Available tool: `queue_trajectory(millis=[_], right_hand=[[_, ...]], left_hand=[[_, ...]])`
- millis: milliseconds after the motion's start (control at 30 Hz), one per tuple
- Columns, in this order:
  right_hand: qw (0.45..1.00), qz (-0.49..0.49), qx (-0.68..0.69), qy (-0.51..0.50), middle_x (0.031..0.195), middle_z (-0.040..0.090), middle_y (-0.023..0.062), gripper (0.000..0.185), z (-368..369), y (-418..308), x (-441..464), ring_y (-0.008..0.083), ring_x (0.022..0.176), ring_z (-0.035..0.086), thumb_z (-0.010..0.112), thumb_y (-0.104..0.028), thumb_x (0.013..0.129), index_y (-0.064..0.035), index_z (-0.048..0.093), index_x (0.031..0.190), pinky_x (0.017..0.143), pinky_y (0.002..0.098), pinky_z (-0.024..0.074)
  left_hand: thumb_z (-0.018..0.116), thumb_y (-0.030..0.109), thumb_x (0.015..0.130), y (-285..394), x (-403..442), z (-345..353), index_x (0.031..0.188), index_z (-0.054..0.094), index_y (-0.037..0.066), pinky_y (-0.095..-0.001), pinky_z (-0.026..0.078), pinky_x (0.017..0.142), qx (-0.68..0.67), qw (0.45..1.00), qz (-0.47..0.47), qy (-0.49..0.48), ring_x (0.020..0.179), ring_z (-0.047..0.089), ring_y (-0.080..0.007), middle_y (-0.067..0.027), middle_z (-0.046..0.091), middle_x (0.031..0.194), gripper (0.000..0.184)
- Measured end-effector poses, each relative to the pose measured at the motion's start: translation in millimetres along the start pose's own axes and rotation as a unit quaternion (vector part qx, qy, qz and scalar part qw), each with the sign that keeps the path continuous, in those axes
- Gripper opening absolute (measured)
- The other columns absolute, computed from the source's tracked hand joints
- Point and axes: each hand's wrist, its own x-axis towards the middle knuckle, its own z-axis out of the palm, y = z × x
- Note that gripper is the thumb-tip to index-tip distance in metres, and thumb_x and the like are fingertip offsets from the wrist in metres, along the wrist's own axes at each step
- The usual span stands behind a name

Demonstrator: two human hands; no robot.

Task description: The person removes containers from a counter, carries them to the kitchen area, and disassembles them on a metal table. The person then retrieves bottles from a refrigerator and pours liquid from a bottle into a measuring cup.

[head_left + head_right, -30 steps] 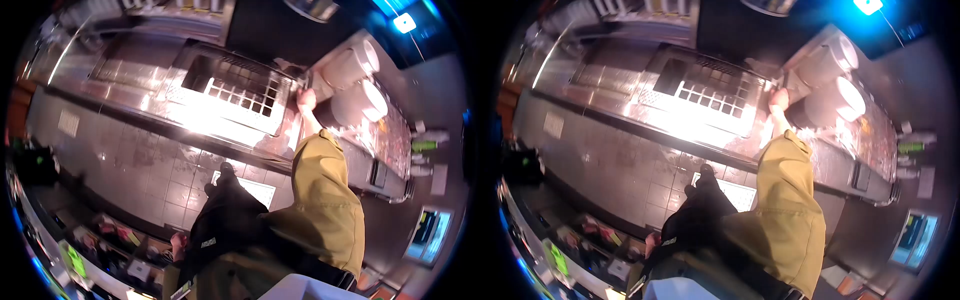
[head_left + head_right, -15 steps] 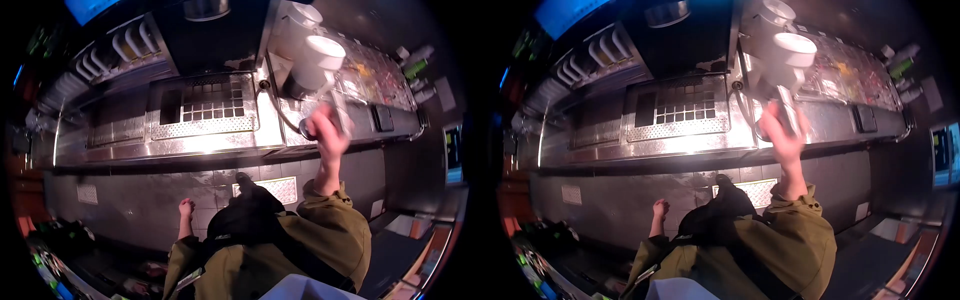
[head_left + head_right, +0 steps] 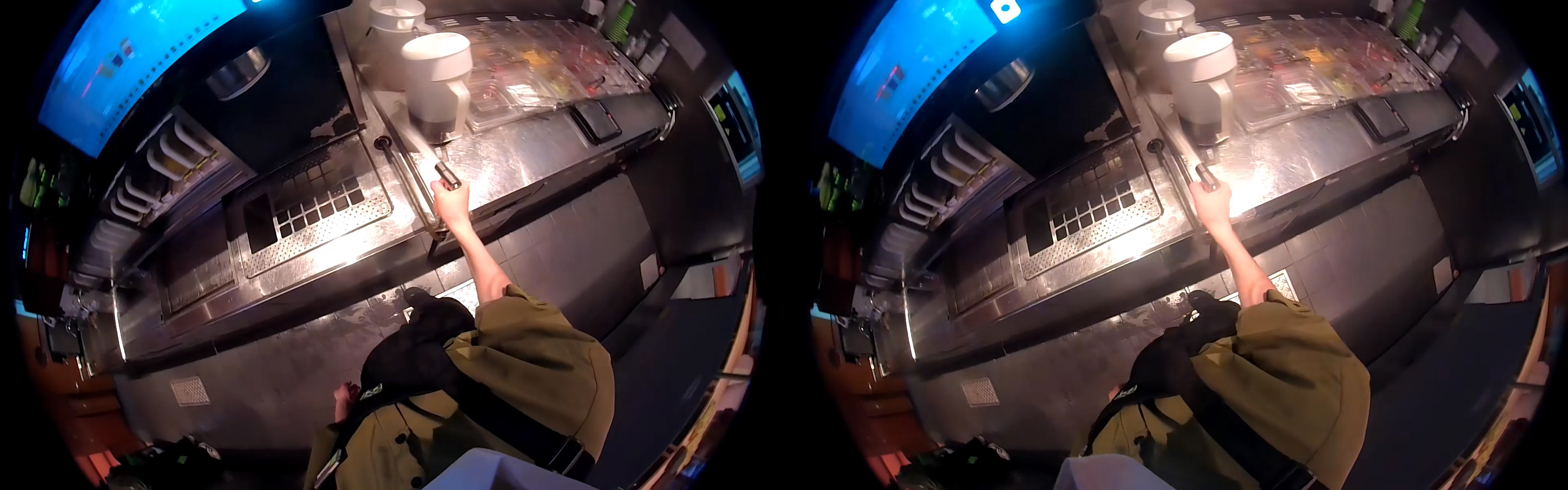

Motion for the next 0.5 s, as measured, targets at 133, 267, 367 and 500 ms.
queue_trajectory(millis=[133,267,367,500], right_hand=[[0.987,0.126,0.100,-0.002,0.042,0.041,0.0014,0.018,-9.9,-14.7,-12.2,0.0108,0.030,0.039,0.053,-0.004,0.072,-0.0046,0.045,0.056,0.029,0.0261,0.0312],[0.973,0.170,0.154,0.013,0.044,0.039,0.0018,0.012,-31.6,-26.6,-4.3,0.0113,0.030,0.037,0.053,-0.005,0.073,-0.0039,0.046,0.064,0.029,0.0265,0.0308],[0.964,0.209,0.165,-0.010,0.045,0.036,0.0005,0.011,-45.6,-19.0,6.0,0.0106,0.032,0.034,0.052,-0.004,0.075,-0.0040,0.045,0.066,0.030,0.0274,0.0300],[0.960,0.222,0.174,-0.007,0.044,0.035,0.0005,0.011,-49.1,-19.9,4.9,0.0106,0.032,0.033,0.051,-0.003,0.074,-0.0039,0.045,0.066,0.030,0.0270,0.0290]], left_hand=[[0.043,0.014,0.082,5.5,-0.1,-9.0,0.100,0.056,-0.003,-0.0399,0.048,0.056,0.026,1.000,0.007,0.005,0.070,0.060,-0.0329,-0.0185,0.060,0.075,0.028],[0.042,0.016,0.084,14.1,9.6,4.1,0.093,0.060,0.001,-0.0343,0.049,0.054,0.087,0.995,0.053,-0.006,0.069,0.060,-0.0287,-0.0151,0.060,0.073,0.025],[0.043,0.014,0.084,42.1,-10.0,32.9,0.082,0.053,0.004,-0.0307,0.039,0.043,0.102,0.990,0.089,-0.049,0.053,0.050,-0.0222,-0.0100,0.054,0.064,0.014],[0.045,0.011,0.083,80.6,-72.7,102.1,0.075,0.047,0.008,-0.0269,0.029,0.030,0.132,0.979,0.141,-0.066,0.036,0.039,-0.0153,-0.0048,0.049,0.056,0.009]])
